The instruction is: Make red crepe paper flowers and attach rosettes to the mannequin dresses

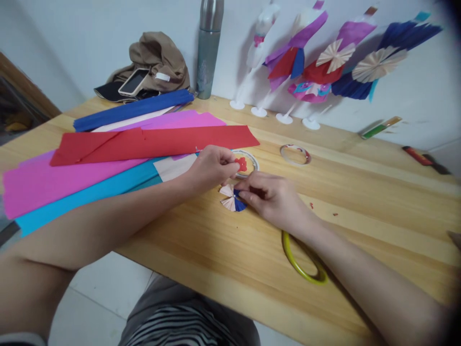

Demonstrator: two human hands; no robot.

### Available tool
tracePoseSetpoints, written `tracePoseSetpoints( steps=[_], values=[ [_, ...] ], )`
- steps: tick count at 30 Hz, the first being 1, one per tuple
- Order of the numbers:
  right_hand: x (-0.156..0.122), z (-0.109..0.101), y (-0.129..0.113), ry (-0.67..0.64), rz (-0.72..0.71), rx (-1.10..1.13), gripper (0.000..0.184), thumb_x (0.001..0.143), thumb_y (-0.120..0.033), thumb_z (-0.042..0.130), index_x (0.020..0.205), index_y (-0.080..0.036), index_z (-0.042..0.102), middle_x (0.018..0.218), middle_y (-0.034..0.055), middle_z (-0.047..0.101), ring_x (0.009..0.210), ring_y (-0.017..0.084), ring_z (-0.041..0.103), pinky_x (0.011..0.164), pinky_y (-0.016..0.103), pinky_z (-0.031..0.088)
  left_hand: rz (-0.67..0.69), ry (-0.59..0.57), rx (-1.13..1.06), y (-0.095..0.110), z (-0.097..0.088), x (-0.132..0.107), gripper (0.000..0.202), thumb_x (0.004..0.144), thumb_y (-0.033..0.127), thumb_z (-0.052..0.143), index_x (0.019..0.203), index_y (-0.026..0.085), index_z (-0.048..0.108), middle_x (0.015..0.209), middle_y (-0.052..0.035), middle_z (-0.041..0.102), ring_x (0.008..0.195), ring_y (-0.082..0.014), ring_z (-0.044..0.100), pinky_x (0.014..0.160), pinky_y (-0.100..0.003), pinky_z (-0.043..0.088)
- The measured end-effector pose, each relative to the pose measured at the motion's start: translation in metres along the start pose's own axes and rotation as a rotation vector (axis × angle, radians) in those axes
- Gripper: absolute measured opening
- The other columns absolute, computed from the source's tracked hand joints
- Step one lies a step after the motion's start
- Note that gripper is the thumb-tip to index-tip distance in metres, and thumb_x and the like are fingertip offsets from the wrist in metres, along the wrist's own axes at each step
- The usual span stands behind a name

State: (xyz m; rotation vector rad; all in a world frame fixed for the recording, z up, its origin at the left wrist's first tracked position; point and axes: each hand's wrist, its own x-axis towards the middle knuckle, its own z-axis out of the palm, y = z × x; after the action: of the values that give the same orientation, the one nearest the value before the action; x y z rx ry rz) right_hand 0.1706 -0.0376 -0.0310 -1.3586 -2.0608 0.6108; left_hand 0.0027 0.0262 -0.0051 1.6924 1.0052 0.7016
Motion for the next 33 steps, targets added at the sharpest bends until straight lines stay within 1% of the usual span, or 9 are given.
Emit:
tracePoseSetpoints(
  steps=[3, 6, 13, 16, 20, 23, 26, 29, 33],
  values=[
    [-0.003, 0.005, -0.006, -0.051, -0.063, -0.145, 0.017, 0.088, -0.018, 0.052, 0.087, -0.021, 0.069, 0.087, 0.0085, 0.068, 0.077, 0.021, 0.065, 0.068, 0.033, 0.050, -0.115, -0.009, -0.053, 0.005, -0.001, -0.002, 0.024, 0.078, 0.007, 0.055, 0.055, 0.012, 0.055, 0.038, 0.0038, 0.050, 0.036, -0.0052, 0.046, 0.039, -0.015, 0.033],
    [-0.004, 0.007, -0.006, -0.077, -0.081, -0.228, 0.017, 0.089, -0.016, 0.051, 0.086, -0.020, 0.067, 0.089, 0.0090, 0.067, 0.079, 0.021, 0.065, 0.070, 0.033, 0.050, -0.197, -0.052, -0.117, 0.007, 0.001, -0.005, 0.023, 0.079, 0.007, 0.053, 0.058, 0.013, 0.055, 0.038, 0.0026, 0.052, 0.036, -0.0076, 0.051, 0.040, -0.016, 0.040],
    [-0.002, 0.009, -0.005, -0.125, -0.032, -0.262, 0.013, 0.089, -0.017, 0.049, 0.082, -0.018, 0.059, 0.085, 0.0090, 0.066, 0.079, 0.021, 0.063, 0.071, 0.033, 0.048, -0.412, -0.167, -0.060, 0.009, 0.008, -0.006, 0.021, 0.079, 0.005, 0.052, 0.060, 0.014, 0.054, 0.049, -0.0013, 0.062, 0.044, -0.0141, 0.062, 0.046, -0.023, 0.052],
    [-0.002, 0.008, -0.008, -0.138, 0.026, -0.221, 0.009, 0.087, -0.017, 0.050, 0.080, -0.018, 0.057, 0.080, 0.0080, 0.066, 0.073, 0.020, 0.061, 0.069, 0.032, 0.046, -0.454, -0.192, -0.011, 0.010, 0.010, -0.005, 0.024, 0.079, 0.004, 0.049, 0.058, 0.014, 0.054, 0.048, -0.0009, 0.062, 0.045, -0.0147, 0.063, 0.050, -0.025, 0.053],
    [-0.001, 0.002, -0.007, -0.176, 0.123, -0.078, 0.009, 0.083, -0.018, 0.052, 0.075, -0.020, 0.055, 0.070, 0.0031, 0.063, 0.063, 0.017, 0.056, 0.060, 0.029, 0.042, -0.444, -0.214, 0.030, 0.011, 0.010, -0.005, 0.029, 0.081, 0.006, 0.048, 0.054, 0.016, 0.051, 0.041, 0.0004, 0.057, 0.043, -0.0138, 0.060, 0.051, -0.025, 0.052],
    [0.000, -0.005, -0.001, -0.134, 0.208, 0.041, 0.012, 0.082, -0.025, 0.054, 0.071, -0.021, 0.053, 0.061, 0.0001, 0.056, 0.056, 0.016, 0.050, 0.054, 0.029, 0.038, -0.443, -0.255, 0.041, 0.009, 0.008, -0.005, 0.026, 0.079, 0.006, 0.048, 0.055, 0.016, 0.051, 0.038, 0.0009, 0.054, 0.041, -0.0134, 0.058, 0.048, -0.023, 0.049],
    [0.003, -0.010, 0.004, -0.046, 0.280, 0.095, 0.013, 0.081, -0.030, 0.055, 0.070, -0.023, 0.053, 0.059, -0.0002, 0.054, 0.053, 0.016, 0.046, 0.052, 0.030, 0.036, -0.288, -0.248, 0.143, 0.006, 0.003, -0.004, 0.027, 0.073, 0.008, 0.054, 0.049, 0.017, 0.047, 0.034, 0.0040, 0.044, 0.035, -0.0096, 0.046, 0.040, -0.019, 0.034],
    [0.006, -0.012, 0.006, -0.010, 0.313, 0.114, 0.014, 0.079, -0.032, 0.057, 0.069, -0.023, 0.052, 0.059, 0.0000, 0.054, 0.053, 0.016, 0.045, 0.053, 0.031, 0.036, -0.130, -0.278, 0.186, 0.005, -0.003, -0.004, 0.031, 0.068, 0.006, 0.058, 0.042, 0.015, 0.044, 0.036, 0.0064, 0.033, 0.036, -0.0043, 0.031, 0.038, -0.019, 0.018],
    [0.007, -0.011, 0.006, -0.019, 0.309, 0.127, 0.015, 0.078, -0.033, 0.057, 0.068, -0.023, 0.052, 0.058, 0.0004, 0.054, 0.054, 0.017, 0.046, 0.053, 0.031, 0.036, -0.133, -0.406, 0.224, 0.003, -0.003, -0.004, 0.029, 0.068, 0.008, 0.059, 0.042, 0.014, 0.048, 0.038, 0.0069, 0.031, 0.039, -0.0036, 0.027, 0.040, -0.021, 0.016]
  ],
)
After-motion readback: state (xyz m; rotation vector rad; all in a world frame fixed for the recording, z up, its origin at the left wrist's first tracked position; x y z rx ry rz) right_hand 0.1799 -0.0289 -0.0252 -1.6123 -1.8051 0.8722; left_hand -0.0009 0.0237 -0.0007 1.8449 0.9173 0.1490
